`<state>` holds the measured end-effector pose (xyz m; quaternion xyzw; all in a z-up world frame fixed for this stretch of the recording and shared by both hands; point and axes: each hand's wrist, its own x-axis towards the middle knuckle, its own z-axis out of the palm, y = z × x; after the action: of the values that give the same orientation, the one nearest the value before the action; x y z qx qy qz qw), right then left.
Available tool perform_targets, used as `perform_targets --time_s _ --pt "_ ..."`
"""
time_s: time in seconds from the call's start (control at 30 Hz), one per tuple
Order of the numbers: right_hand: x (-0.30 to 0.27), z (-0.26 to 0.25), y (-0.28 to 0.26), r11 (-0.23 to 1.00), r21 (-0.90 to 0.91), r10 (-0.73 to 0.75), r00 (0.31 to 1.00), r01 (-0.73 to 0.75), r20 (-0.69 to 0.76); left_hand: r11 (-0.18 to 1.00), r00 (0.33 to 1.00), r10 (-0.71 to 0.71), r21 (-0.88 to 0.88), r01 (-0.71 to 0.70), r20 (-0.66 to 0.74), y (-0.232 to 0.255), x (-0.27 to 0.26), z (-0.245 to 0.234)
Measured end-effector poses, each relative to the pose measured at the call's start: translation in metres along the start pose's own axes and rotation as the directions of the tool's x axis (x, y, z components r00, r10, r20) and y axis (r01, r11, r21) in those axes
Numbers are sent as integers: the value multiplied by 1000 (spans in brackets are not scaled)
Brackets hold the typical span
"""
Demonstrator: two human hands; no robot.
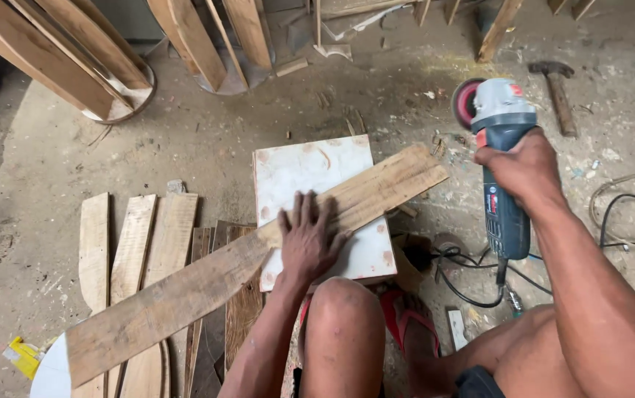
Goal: The person uses an angle grinder to sand the surface and edges of several wooden planks. They hold the planks with one hand and move the grinder along the wood, flipping pieces over to work on different sides.
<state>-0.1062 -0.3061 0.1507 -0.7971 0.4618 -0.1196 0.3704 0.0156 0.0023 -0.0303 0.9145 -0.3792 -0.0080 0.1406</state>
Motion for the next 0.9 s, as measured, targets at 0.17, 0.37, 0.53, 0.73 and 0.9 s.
perform_targets --time_s 0.17,0.37,0.53,0.73,0.9 --pt "0 -16 37 976 168 -136 990 142 -46 993 994 104 -48 -106 -42 39 35 24" --pt "-9 -30 50 952 124 -263 955 280 -140 944 994 61 -317 -88 -95 65 84 7" --pt "-27 -25 23 968 68 -236 968 241 -84 561 988 -141 -816 137 68 43 50 -94" --pt "-45 -6 -10 990 -7 -137 981 139 136 619 536 -783 -304 725 -315 -81 -140 -157" --pt "-16 48 -3 898 -338 -184 938 281 293 -10 295 -925 -792 610 239 -151 -203 -130"
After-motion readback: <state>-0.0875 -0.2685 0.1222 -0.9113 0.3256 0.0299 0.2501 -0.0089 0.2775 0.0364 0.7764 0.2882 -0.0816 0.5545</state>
